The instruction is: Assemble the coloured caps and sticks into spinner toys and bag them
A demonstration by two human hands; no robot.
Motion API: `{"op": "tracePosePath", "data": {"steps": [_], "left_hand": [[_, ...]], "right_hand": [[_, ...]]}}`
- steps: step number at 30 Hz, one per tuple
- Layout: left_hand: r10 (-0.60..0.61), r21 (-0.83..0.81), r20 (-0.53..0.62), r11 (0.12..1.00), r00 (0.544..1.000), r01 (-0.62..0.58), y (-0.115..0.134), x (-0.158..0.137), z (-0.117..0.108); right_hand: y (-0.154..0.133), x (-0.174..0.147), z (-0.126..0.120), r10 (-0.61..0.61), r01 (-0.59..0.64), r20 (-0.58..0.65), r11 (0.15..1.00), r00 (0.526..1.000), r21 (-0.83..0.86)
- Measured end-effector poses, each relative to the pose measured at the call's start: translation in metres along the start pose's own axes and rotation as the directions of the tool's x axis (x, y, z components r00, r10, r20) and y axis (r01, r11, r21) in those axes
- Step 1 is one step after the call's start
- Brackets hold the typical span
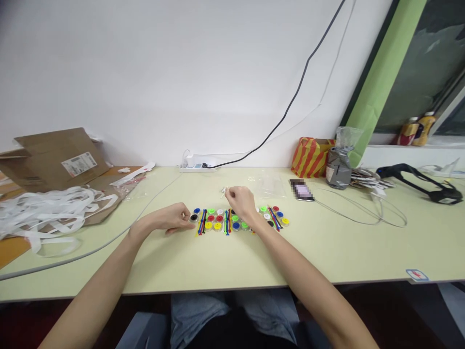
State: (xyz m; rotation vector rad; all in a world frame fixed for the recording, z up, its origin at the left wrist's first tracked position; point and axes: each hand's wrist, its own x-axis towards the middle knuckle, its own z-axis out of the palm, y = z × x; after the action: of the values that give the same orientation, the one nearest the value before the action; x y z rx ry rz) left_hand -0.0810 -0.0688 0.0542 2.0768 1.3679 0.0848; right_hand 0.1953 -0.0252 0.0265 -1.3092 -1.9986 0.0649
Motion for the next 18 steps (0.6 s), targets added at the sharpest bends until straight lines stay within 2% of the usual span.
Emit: {"op": "tracePosePath", "data": {"steps": [2,3,5,8,11,14,16,18], "left_hand": [[0.029,0.020,-0.079,0.999,0.996,-0.028,0.004,0.000,-0.002],[0.060,0.051,-0.157,0.997,0.986,-0.052,0.006,0.001,-0.003],[0.148,0.153,-0.338,0.983,0.930,-0.101,0.010,0.004,-0.003],[0.249,0.299,-0.496,0.948,0.832,-0.105,0.012,0.011,0.002],[0.282,0.359,-0.536,0.929,0.796,-0.087,0.008,0.016,0.008],[0.289,0.347,-0.599,0.934,0.747,-0.083,0.006,0.019,0.013],[0.283,0.270,-0.685,0.954,0.671,-0.127,0.006,0.021,0.014],[0.292,0.195,-0.764,0.955,0.575,-0.225,0.010,0.024,0.014]], "right_hand": [[0.006,0.021,0.009,-0.011,0.014,0.057,0.999,0.998,-0.045],[0.010,0.033,0.015,-0.020,0.028,0.114,0.997,0.993,-0.067],[0.016,0.055,0.028,-0.046,0.081,0.282,0.990,0.958,-0.113],[0.021,0.076,0.047,-0.071,0.119,0.369,0.987,0.927,-0.108],[0.020,0.082,0.059,-0.091,0.126,0.358,0.989,0.929,-0.073],[0.017,0.079,0.058,-0.108,0.121,0.298,0.992,0.948,-0.025],[0.014,0.075,0.050,-0.113,0.114,0.230,0.993,0.967,0.008],[0.010,0.066,0.037,-0.096,0.072,0.135,0.983,0.986,0.170]]}}
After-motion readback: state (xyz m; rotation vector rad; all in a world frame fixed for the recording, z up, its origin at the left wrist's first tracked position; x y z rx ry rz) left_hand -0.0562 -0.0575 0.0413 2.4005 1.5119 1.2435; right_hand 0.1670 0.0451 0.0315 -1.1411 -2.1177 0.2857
